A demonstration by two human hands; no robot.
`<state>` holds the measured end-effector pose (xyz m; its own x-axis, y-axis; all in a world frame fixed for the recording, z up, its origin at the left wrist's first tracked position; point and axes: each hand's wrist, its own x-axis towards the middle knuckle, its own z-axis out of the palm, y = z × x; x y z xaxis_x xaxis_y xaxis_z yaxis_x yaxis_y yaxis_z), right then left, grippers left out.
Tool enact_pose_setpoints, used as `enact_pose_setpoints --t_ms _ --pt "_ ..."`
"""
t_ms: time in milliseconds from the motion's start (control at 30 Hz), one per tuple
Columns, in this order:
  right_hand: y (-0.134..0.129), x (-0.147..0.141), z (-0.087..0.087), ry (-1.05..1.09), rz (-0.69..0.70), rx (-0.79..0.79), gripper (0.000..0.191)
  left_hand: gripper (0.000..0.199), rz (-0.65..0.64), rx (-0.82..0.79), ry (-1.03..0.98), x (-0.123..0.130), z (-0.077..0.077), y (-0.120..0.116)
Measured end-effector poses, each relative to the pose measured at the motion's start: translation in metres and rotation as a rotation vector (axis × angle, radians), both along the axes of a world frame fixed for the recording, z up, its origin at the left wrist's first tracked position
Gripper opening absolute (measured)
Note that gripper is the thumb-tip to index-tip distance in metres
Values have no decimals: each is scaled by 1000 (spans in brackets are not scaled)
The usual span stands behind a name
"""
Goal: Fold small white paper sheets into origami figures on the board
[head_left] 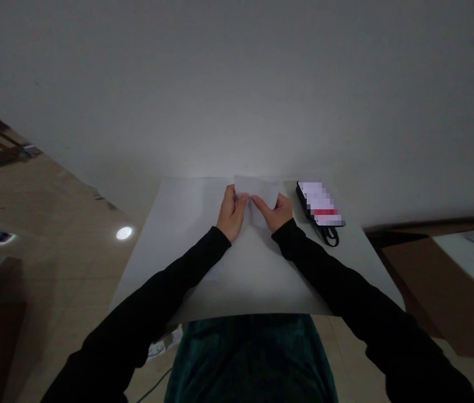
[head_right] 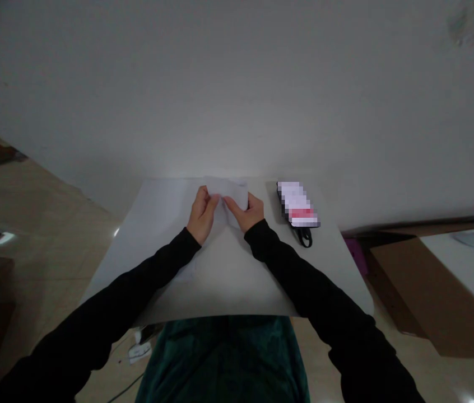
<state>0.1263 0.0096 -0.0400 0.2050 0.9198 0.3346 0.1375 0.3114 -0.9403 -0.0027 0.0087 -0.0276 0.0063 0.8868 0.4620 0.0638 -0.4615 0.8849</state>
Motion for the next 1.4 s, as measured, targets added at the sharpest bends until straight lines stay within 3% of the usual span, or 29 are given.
enact_pose_setpoints --t_ms 267,667,933,1100,1400 --pt "-1 -2 5 -2 -51 -11 32 26 75 72 29 10 7 -4" --pt "6 -4 -2 49 -58 -51 34 36 51 21 71 10 -9 5" --pt "9 5 -1 105 104 58 38 36 174 84 88 3 -15 12" --pt "11 3 -8 52 38 -68 36 38 126 -7 102 5 -24 11" --pt "12 1 -9 53 -10 -89 38 41 56 4 123 7 -16 9"
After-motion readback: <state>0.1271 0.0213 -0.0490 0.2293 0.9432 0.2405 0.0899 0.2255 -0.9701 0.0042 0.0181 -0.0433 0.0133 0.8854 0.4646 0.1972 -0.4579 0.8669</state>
